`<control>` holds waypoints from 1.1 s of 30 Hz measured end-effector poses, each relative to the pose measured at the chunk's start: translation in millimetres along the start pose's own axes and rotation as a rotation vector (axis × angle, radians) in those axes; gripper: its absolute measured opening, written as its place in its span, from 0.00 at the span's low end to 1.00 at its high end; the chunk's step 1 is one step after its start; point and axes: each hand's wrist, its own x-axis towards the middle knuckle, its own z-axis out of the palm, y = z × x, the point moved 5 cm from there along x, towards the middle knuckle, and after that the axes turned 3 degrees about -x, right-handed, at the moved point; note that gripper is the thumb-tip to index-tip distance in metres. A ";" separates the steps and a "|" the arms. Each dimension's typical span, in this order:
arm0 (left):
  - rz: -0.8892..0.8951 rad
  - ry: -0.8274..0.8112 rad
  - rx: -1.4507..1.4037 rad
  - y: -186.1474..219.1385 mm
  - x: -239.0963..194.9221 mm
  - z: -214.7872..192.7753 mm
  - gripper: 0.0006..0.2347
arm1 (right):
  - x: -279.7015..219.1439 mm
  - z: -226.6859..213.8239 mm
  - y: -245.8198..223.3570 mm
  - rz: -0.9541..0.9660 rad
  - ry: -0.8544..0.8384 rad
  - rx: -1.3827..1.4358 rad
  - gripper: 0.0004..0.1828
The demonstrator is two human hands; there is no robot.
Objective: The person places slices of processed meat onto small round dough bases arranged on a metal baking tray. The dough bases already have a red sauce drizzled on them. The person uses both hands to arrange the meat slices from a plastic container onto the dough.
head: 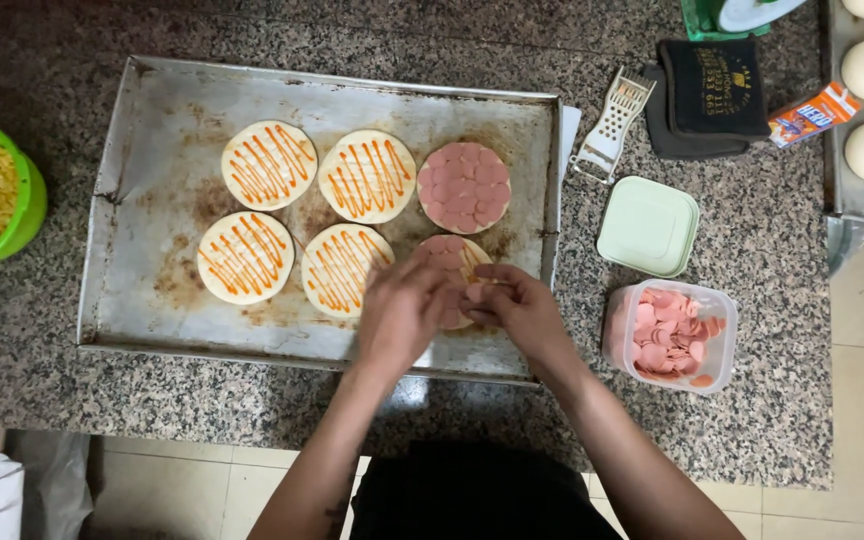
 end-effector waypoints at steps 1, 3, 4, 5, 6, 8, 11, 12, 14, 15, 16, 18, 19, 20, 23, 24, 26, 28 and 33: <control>-0.001 0.001 0.001 -22.9 -5.2 12.8 0.06 | 3.7 -1.8 6.3 -0.001 -0.002 0.000 0.22; -0.186 0.114 0.062 -77.8 -17.1 32.6 0.04 | 10.7 -8.4 18.2 -0.020 0.055 0.066 0.20; -0.187 0.115 0.063 -80.2 -14.8 30.0 0.04 | 6.6 -5.8 12.4 -0.020 0.053 0.066 0.20; -0.200 0.130 0.088 -82.8 -12.4 27.2 0.04 | 2.7 -4.3 6.2 -0.023 0.062 0.061 0.21; -0.213 0.145 0.113 -85.4 -10.0 24.3 0.05 | -1.3 -2.7 0.1 -0.025 0.071 0.056 0.22; -0.209 0.058 0.063 -54.9 -5.8 19.1 0.06 | 2.0 -7.2 7.7 -0.027 0.075 0.065 0.21; -0.176 -0.021 0.079 -58.1 -4.0 45.8 0.07 | 5.2 -11.9 13.5 -0.021 0.079 0.078 0.19; -0.149 -0.014 0.146 -66.5 -3.9 59.2 0.06 | 6.0 -13.4 14.5 -0.013 0.079 0.084 0.18; -0.120 0.029 0.221 -62.8 -1.4 53.5 0.07 | 2.6 -12.6 8.7 -0.005 0.076 0.080 0.20; -0.092 0.072 0.294 -59.3 -0.4 50.7 0.07 | 0.3 -13.3 6.2 0.004 0.072 0.075 0.22; -0.090 0.071 0.291 -56.6 -0.6 50.2 0.07 | 1.6 -16.0 8.2 0.004 0.075 0.075 0.22; -0.071 0.113 0.361 -51.5 -2.1 44.7 0.06 | 4.6 -17.2 12.8 0.007 0.056 0.060 0.20; -0.071 0.113 0.362 -52.0 -2.0 45.7 0.06 | 4.7 -17.2 12.8 0.007 0.056 0.061 0.20; -0.067 0.120 0.373 -52.3 -2.1 46.4 0.06 | 4.8 -17.3 12.9 0.007 0.059 0.060 0.20; -0.070 0.123 0.382 -51.5 -2.3 46.0 0.07 | 3.3 -16.9 12.0 -0.001 0.075 0.069 0.19; -0.076 0.121 0.380 -51.1 -2.0 45.2 0.07 | 2.8 -16.8 10.8 -0.009 0.086 0.077 0.17; -0.085 0.123 0.394 -47.9 -0.8 43.9 0.07 | 10.5 -21.1 20.6 -0.016 0.089 0.070 0.17; -0.095 0.125 0.408 -46.7 -1.3 42.4 0.08 | 13.8 -22.2 24.8 -0.022 0.091 0.064 0.16; -0.082 0.138 0.445 -50.0 -2.4 44.3 0.09 | 16.8 -19.1 24.7 -0.027 0.084 0.102 0.19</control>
